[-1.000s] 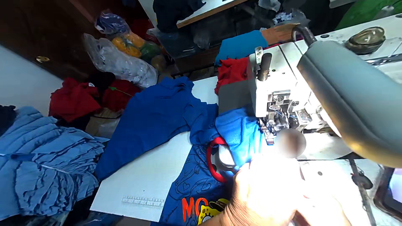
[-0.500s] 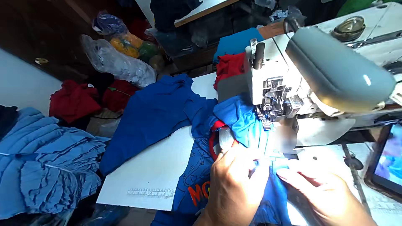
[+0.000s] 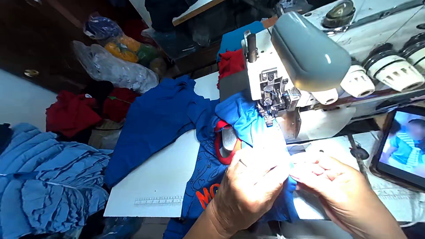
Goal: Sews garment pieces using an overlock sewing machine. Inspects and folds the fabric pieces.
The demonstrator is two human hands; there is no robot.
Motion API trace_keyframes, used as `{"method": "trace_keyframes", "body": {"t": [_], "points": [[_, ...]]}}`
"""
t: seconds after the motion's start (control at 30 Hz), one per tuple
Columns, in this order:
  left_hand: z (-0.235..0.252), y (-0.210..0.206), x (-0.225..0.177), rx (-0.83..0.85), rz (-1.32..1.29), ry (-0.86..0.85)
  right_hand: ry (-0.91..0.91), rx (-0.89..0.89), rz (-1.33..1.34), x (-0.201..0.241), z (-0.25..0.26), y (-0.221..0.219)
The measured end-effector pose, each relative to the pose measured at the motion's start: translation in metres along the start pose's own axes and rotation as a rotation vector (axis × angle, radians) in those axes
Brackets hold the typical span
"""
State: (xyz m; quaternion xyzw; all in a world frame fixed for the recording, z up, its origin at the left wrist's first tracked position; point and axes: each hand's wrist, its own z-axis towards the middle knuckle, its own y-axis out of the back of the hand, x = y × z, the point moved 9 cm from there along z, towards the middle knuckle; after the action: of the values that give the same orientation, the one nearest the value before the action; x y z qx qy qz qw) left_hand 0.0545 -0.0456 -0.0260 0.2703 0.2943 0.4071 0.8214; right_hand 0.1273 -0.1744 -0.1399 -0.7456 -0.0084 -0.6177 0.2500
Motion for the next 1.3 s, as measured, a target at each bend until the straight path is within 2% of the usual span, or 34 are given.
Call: {"method": "trace_keyframes", "body": {"t": [0.1, 0.27, 0.4, 0.57, 0.73, 0.8, 0.9, 1.07, 1.2, 1.3], "points": [[-0.003, -0.007, -0.001, 0.076, 0.067, -0.012, -0.018, 0.002, 0.014, -0.001, -0.001, 0.001], [-0.005, -0.006, -0.004, 0.037, 0.085, 0.034, -0.040, 0.002, 0.020, -0.003, -0.001, 0.000], [-0.007, -0.011, -0.015, 0.062, 0.037, -0.028, -0.041, 0.017, 0.028, 0.000, -0.001, 0.000], [-0.016, -0.027, -0.003, 0.057, 0.067, -0.045, -0.019, 0.032, 0.031, 0.002, 0.002, -0.002], [-0.026, -0.041, 0.011, 0.110, 0.139, 0.000, -0.099, 0.017, 0.240, -0.009, 0.006, -0.010], [-0.024, -0.032, 0.023, 0.092, 0.131, -0.017, -0.082, 0.028, 0.249, -0.002, 0.004, -0.014], [-0.018, -0.014, 0.026, 0.108, 0.178, -0.052, -0.024, 0.082, 0.128, 0.009, -0.005, -0.014], [-0.010, -0.008, 0.024, 0.160, 0.175, -0.067, 0.040, 0.148, -0.004, 0.016, -0.004, -0.017], [0.007, -0.008, 0.035, 0.225, 0.118, -0.020, 0.095, 0.070, -0.057, 0.021, 0.015, -0.019], [0.022, -0.010, 0.058, 0.234, 0.112, 0.023, 0.242, 0.012, -0.247, 0.035, 0.033, -0.023]]}}
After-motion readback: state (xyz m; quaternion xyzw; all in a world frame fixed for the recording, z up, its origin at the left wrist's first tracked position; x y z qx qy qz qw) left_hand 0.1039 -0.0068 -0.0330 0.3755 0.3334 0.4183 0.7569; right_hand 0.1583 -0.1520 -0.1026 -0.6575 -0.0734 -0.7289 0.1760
